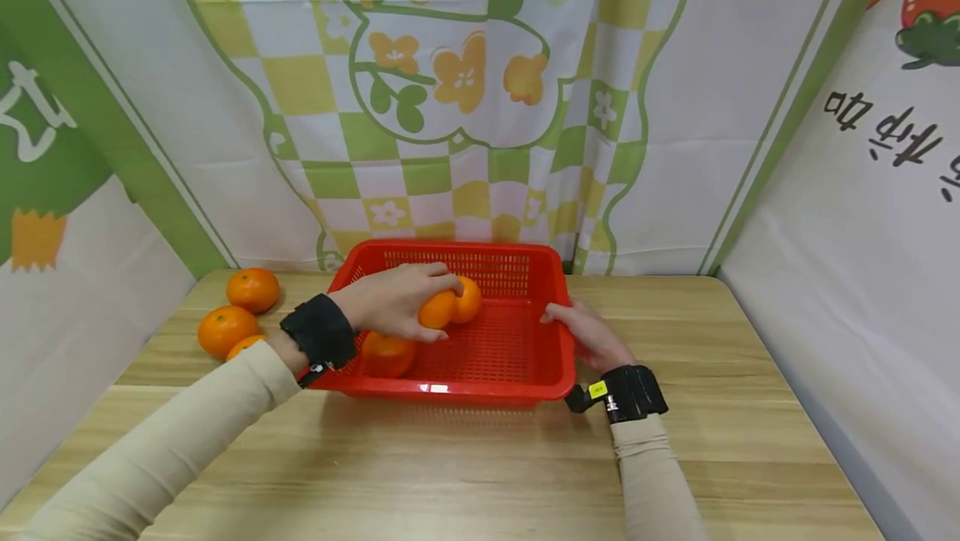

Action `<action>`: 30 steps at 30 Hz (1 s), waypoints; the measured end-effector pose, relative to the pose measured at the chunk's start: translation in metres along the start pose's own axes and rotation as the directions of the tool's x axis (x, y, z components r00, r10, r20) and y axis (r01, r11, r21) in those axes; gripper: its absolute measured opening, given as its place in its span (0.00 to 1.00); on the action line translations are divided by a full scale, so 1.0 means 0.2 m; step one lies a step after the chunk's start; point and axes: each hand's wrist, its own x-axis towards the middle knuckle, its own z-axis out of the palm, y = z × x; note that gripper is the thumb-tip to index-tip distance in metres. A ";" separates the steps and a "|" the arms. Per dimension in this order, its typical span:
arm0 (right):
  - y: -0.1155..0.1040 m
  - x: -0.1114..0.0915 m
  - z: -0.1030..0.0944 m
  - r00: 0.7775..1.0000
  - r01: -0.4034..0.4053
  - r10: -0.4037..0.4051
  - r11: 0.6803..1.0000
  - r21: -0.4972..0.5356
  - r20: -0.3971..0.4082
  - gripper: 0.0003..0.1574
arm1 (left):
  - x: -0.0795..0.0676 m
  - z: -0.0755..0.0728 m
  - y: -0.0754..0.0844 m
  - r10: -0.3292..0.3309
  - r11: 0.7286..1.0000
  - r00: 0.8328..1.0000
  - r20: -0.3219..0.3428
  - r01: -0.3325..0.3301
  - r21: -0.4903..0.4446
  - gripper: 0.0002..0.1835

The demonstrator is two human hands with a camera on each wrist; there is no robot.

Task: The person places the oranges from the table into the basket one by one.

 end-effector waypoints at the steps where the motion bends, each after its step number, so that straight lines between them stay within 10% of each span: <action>1: 0.00 0.00 0.00 1.000 0.002 -0.002 1.000 0.000 0.000 0.31 | 0.01 0.01 0.00 0.002 1.000 1.000 0.001 -0.002 0.001 0.33; 30: 0.01 0.01 -0.01 1.000 0.003 -0.004 0.999 0.032 0.020 0.32 | 0.10 0.17 0.09 0.076 0.997 0.992 0.101 -0.076 -0.007 0.34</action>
